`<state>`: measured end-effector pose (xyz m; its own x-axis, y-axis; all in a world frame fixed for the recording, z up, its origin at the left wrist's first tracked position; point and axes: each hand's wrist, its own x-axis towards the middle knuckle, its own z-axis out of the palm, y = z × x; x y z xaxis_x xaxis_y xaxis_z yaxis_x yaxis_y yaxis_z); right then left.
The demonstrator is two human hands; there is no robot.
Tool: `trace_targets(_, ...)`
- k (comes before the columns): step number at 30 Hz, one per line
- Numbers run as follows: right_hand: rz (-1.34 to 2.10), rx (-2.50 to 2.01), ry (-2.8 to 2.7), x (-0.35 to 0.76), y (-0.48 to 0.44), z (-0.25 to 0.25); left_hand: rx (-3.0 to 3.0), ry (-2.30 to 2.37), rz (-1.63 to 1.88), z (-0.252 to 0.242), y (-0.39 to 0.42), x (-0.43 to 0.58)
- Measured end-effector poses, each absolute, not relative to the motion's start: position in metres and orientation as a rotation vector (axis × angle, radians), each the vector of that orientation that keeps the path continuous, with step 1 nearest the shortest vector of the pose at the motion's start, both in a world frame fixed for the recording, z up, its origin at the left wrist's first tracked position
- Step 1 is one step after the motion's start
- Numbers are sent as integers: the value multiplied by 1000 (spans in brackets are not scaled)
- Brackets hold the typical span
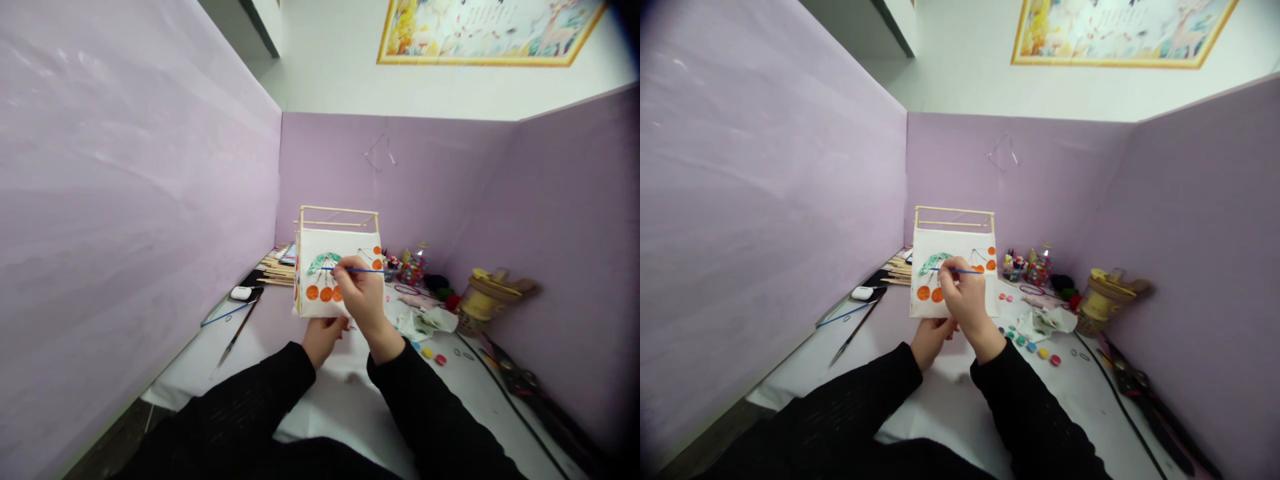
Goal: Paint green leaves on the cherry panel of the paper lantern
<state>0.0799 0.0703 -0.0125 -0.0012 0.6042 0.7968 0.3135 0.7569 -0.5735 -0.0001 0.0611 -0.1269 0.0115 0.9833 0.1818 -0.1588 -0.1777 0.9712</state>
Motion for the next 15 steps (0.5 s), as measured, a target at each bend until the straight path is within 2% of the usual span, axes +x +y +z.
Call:
trace_targets(11, 130, -808, -1419, 94, 92, -18, 1236, 979, 1370, -124, 59, -2)
trace_targets(15, -16, -815, -1474, 92, 89, -17, 1232, 983, 1373, -125, 59, -2)
